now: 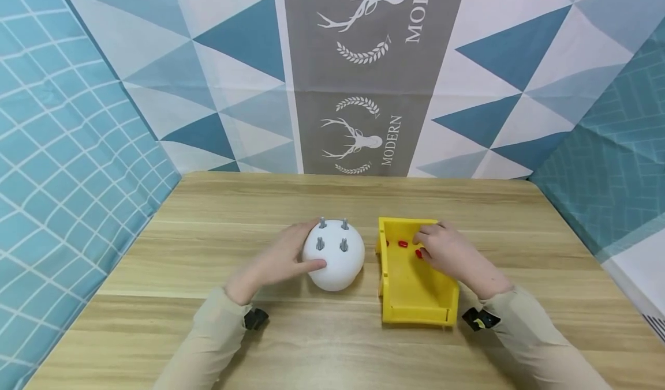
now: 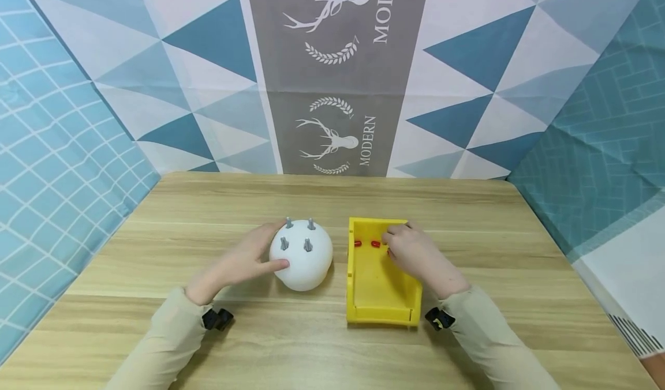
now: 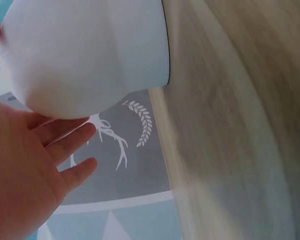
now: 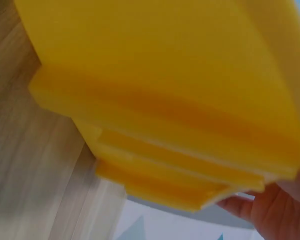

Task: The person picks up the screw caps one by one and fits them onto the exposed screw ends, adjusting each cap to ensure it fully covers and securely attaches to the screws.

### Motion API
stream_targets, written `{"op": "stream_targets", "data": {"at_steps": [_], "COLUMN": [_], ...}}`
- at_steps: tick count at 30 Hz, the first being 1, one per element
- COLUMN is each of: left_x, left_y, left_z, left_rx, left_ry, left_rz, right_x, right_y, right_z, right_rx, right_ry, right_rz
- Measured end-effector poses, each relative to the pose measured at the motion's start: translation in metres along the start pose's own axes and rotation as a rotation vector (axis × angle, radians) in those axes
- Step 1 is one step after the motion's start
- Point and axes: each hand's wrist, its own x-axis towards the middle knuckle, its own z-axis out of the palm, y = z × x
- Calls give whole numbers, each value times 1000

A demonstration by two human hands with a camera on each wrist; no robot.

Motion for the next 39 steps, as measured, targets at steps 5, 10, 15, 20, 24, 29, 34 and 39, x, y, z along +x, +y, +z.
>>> {"op": "stream_targets", "data": {"at_steps": [5, 10, 15, 20, 24, 29, 34, 39], "left_x": [0, -2, -3, -3, -4, -4, -4, -4], "left_y": [4, 5, 8, 10, 10, 8, 7, 6], "left_z": [2, 3, 2, 2, 3, 5, 5, 5], "left_rx": [-43, -59, -78, -81, -80, -90, -93, -87], "left_ry": [-9, -11, -18, -27, -34, -26, -22, -16], "left_rz": [-40, -62, -70, -81, -89, -94, -91, -85], "right_x": [2, 4, 3, 3, 4, 8, 13, 15], "right_y": [-3, -8, -11, -13, -14, -11, -4, 0], "right_z": [7, 11, 10, 10, 12, 18, 22, 23], "right_rx": [-124, -228, -253, -186, -123, -98, -80, -69], "right_ry": [27, 1, -50, -199, -238, -217, -188, -176], "right_rz": [-40, -35, 3, 44, 46, 29, 12, -9]}}
